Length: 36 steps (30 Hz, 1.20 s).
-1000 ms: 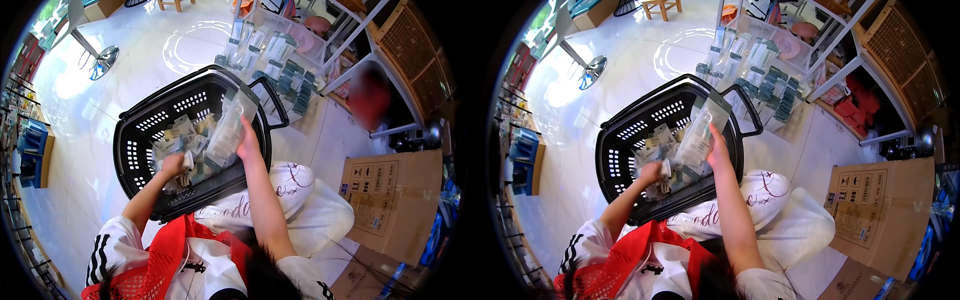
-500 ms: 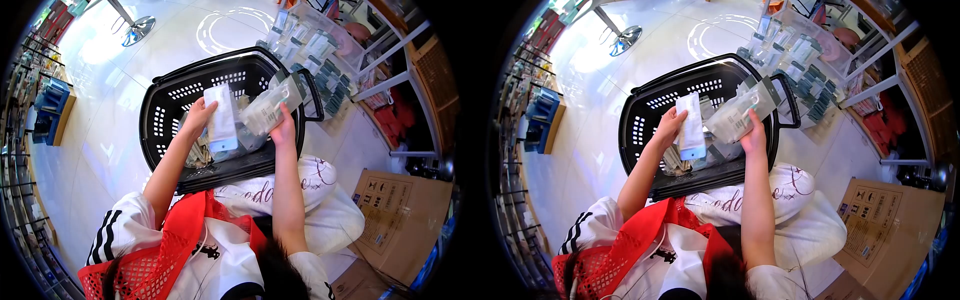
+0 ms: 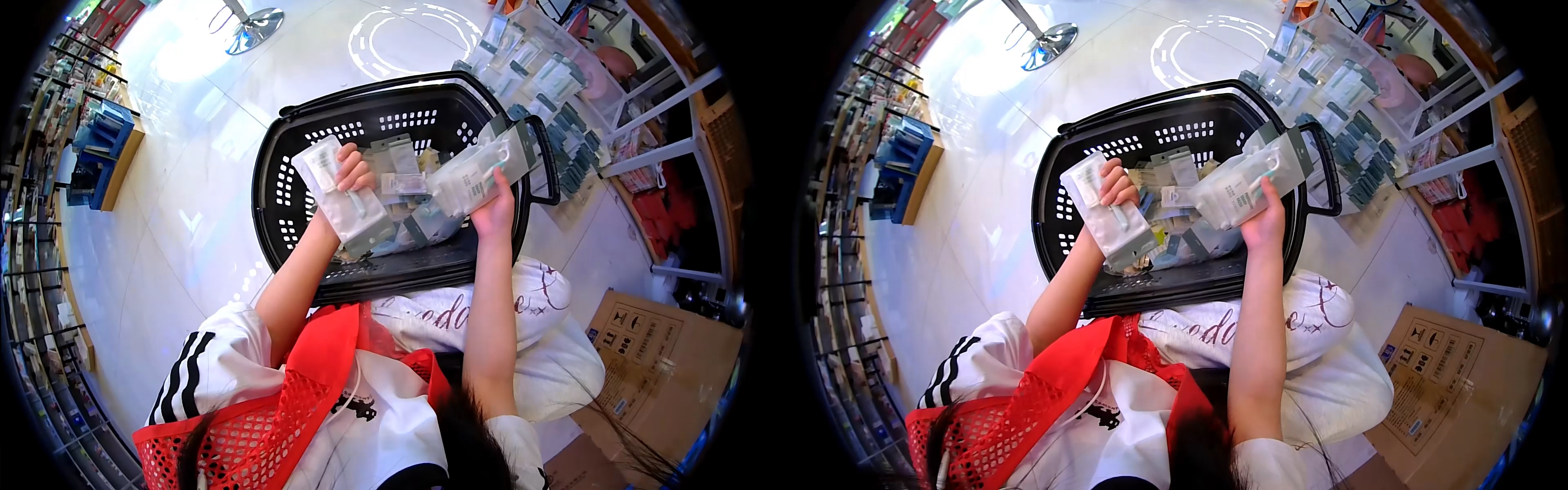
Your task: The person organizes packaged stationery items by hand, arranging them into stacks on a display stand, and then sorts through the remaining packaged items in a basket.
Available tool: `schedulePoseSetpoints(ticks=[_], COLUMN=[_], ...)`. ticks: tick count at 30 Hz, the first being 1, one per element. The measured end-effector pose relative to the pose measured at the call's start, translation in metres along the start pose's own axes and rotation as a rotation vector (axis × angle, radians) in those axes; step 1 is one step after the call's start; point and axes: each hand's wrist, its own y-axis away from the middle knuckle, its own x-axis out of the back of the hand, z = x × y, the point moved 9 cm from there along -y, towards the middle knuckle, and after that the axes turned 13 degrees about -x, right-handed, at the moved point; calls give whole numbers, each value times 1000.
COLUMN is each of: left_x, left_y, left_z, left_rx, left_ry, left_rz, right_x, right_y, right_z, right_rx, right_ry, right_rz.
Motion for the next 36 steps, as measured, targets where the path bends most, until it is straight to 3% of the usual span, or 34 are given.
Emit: schedulePoseSetpoints(ticks=[2,4,6,8,10,12,14,16,18,19,22,23,26,28,31,32,35,36], left_x=[9,26,34,29,38,82,145,192,172,170,210,208,156,120,89,76,29,-3], left_y=[-9,-22,-27,-42,-43,-40,1,59,91,104,98,86,51,29,13,11,5,5], left_z=[8,25,43,75,109,140,141,133,93,83,97,112,114,112,117,113,79,58], left_rx=[-29,-195,-271,-295,-184,168,819,1167,1034,1018,1498,1301,1147,864,625,576,150,-51], left_ry=[-32,-185,-845,-1331,-1749,-2306,-2532,-2608,-2963,-2975,-3004,-2997,-2932,-2801,-2338,-2310,-2169,-2240], left_rz=[-15,126,447,408,425,59,-180,-537,-1320,-1542,-1381,-987,-558,-424,47,119,-70,-323], right_x=[-2,-8,-6,-7,-8,-7,-5,-3,-2,-3,-5,-5,-3,-6,-7,-7,-8,-9], right_y=[0,4,4,5,5,2,1,-1,-2,-2,2,4,3,2,0,-1,3,4], right_z=[-1,-2,-2,-3,-4,-3,-4,-1,0,-1,-2,-2,-3,-1,2,2,2,0], right_rx=[14,24,27,25,18,13,20,5,6,15,29,31,39,10,-9,-8,-1,27], right_ry=[10,19,31,35,31,21,26,29,26,20,17,18,18,16,15,17,34,16], right_rz=[-20,-27,-16,1,20,5,8,14,14,11,20,25,46,32,28,30,42,27])
